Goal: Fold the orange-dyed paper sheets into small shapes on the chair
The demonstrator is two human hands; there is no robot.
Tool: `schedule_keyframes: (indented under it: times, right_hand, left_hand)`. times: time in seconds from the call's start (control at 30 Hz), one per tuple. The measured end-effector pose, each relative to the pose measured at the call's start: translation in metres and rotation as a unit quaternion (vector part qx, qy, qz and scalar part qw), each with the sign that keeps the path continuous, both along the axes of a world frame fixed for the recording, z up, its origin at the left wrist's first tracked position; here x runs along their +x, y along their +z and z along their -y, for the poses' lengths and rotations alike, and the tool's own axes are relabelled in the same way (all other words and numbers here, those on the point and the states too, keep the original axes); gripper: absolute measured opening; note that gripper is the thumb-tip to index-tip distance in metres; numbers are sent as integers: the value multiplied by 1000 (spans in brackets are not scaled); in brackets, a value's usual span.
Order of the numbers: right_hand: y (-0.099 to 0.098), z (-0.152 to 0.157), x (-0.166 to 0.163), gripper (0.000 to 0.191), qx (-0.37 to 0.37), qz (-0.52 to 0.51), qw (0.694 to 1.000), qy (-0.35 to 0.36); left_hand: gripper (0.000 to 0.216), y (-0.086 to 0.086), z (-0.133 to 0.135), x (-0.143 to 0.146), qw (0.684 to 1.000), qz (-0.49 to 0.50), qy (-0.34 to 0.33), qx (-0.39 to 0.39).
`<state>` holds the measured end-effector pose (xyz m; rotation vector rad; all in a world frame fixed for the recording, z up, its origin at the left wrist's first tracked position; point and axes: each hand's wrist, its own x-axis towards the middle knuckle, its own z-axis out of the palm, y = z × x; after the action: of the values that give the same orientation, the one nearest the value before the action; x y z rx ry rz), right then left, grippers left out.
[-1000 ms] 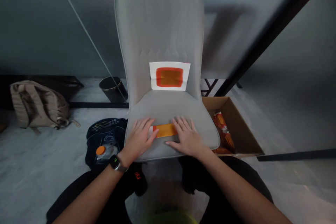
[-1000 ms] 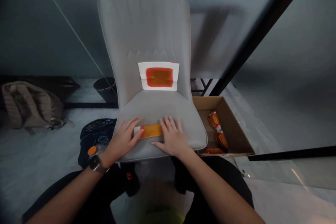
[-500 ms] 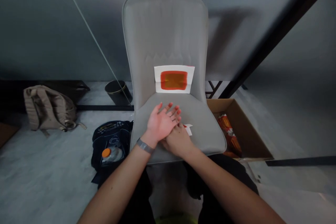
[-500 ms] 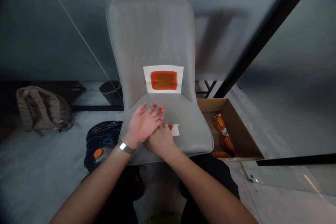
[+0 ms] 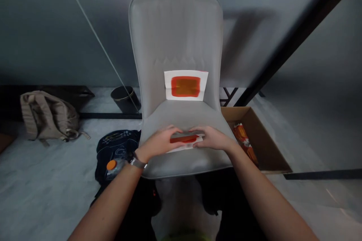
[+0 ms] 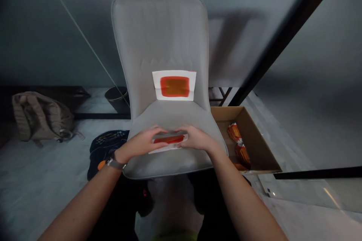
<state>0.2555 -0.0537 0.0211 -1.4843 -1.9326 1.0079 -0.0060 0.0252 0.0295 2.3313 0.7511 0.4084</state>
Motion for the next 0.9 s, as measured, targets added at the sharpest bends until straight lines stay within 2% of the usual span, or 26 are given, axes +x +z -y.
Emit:
schedule_keyframes:
  times: [0.07, 0.13, 0.2, 0.33, 0.43, 0.6, 0.73, 0.9]
  right_hand:
    - [-9, -8, 5, 45, -36, -51, 998, -14]
    - [-17, -18, 6, 29, -59, -87, 993, -48]
    - [-24, -28, 4, 20, -54, -103, 989, -94]
    - [-36, -40, -1, 27, -43, -51, 985, -159]
    - [-41, -37, -6, 40, -31, 27, 992, -116]
    - [-48, -22, -14, 38, 98, 147, 984, -36]
    - [-59, -6, -17, 46, 162, 178, 970, -19]
    - [-66, 10, -16, 46, 183, 195, 963, 1]
  left_hand:
    - [33, -6, 2, 1, 997, -58, -37, 41]
    - [27, -10, -6, 2, 994, -82, -19, 65]
    - [29, -15, -21, 3, 992, -96, 19, 74]
    - [28, -28, -44, 9, 992, -87, 55, 79]
    - [24, -38, -46, 13, 994, -48, 41, 87]
    - [31, -47, -25, 10, 994, -40, 3, 106]
    - [41, -58, -4, -1, 991, -70, -15, 111]
    - [49, -70, 7, -10, 981, -121, -15, 151]
